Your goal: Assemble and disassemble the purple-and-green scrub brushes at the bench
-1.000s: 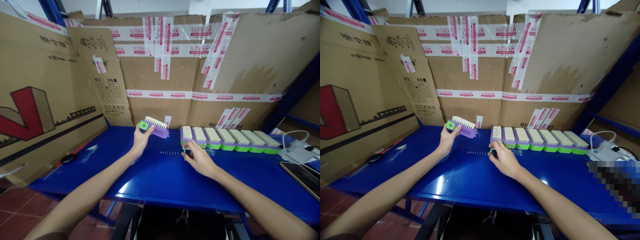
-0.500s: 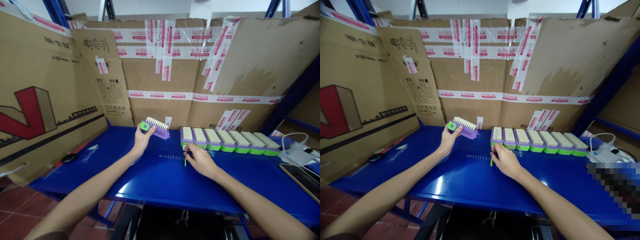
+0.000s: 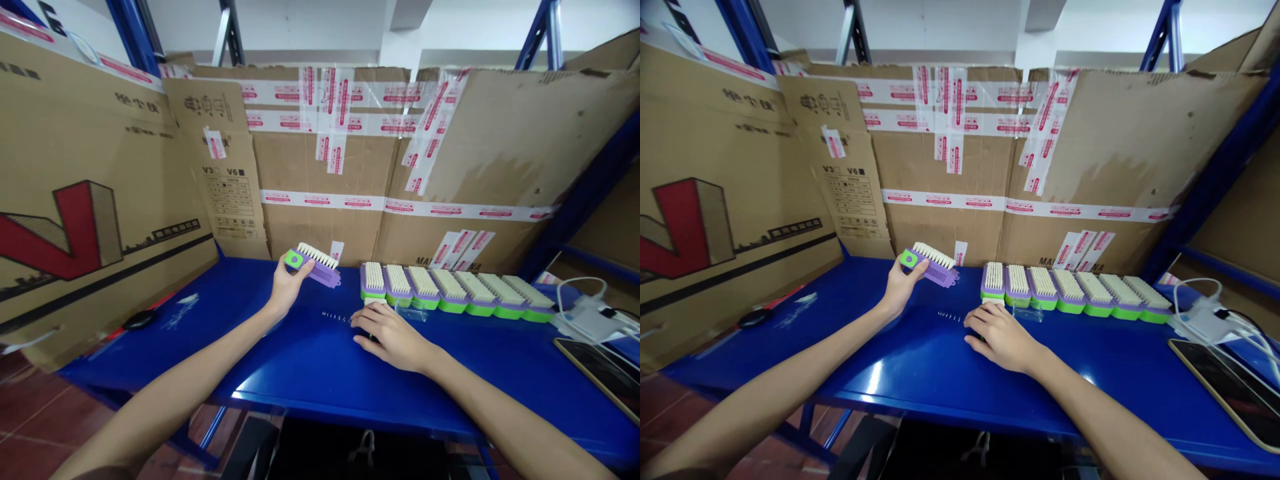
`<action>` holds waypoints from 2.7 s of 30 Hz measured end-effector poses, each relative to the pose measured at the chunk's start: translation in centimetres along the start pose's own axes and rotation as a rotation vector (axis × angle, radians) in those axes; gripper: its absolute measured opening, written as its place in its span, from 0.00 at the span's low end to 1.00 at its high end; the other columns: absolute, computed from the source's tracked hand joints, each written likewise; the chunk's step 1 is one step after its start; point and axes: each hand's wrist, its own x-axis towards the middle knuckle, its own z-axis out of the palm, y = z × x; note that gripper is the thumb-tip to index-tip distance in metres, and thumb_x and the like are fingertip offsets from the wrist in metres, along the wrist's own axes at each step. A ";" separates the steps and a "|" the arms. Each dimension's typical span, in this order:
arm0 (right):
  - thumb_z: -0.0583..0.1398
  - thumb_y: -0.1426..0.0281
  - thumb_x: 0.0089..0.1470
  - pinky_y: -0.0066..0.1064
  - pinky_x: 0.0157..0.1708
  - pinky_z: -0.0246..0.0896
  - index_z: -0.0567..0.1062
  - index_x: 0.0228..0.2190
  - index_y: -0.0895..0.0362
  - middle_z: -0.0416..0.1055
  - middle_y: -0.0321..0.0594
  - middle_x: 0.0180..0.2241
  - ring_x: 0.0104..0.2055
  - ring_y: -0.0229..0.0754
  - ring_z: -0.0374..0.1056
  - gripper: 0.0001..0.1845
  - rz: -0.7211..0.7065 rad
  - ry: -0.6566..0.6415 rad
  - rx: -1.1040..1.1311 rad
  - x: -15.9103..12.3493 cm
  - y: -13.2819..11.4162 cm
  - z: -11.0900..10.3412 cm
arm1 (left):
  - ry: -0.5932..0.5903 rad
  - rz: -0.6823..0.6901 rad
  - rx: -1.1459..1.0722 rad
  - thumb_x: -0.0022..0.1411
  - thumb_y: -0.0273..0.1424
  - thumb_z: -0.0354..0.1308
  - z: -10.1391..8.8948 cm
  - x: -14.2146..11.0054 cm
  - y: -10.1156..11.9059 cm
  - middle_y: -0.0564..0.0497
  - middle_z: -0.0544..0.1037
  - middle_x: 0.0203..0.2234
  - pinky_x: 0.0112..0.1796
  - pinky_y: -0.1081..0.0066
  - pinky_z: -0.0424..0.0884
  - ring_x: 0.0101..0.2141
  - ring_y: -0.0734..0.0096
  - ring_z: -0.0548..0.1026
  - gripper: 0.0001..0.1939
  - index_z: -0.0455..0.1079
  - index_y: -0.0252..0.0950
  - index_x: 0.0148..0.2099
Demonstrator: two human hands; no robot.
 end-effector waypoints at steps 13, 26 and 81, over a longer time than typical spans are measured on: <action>0.62 0.67 0.74 0.41 0.43 0.65 0.80 0.37 0.57 0.78 0.45 0.41 0.40 0.48 0.74 0.11 0.095 -0.150 -0.427 -0.9 2.2 -1.7 | -0.026 -0.002 0.008 0.56 0.49 0.82 0.0 0.0 -0.3 0.41 0.84 0.51 0.54 0.52 0.84 0.52 0.53 0.85 0.35 0.75 0.38 0.58; 0.60 0.79 0.63 0.39 0.41 0.70 0.76 0.43 0.56 0.76 0.46 0.44 0.41 0.49 0.75 0.10 0.153 -0.154 -0.304 -1.2 2.1 -2.8 | -0.014 0.013 0.042 0.57 0.50 0.82 0.0 -0.2 -0.2 0.43 0.84 0.49 0.57 0.54 0.82 0.50 0.57 0.85 0.34 0.76 0.38 0.56; 0.72 0.49 0.65 0.58 0.61 0.78 0.55 0.70 0.47 0.69 0.56 0.68 0.61 0.57 0.77 0.47 0.481 0.209 0.988 0.3 -0.6 2.6 | -0.517 -0.285 -0.106 0.55 0.43 0.84 0.6 -3.4 2.1 0.43 0.85 0.50 0.47 0.62 0.85 0.47 0.56 0.86 0.34 0.79 0.41 0.60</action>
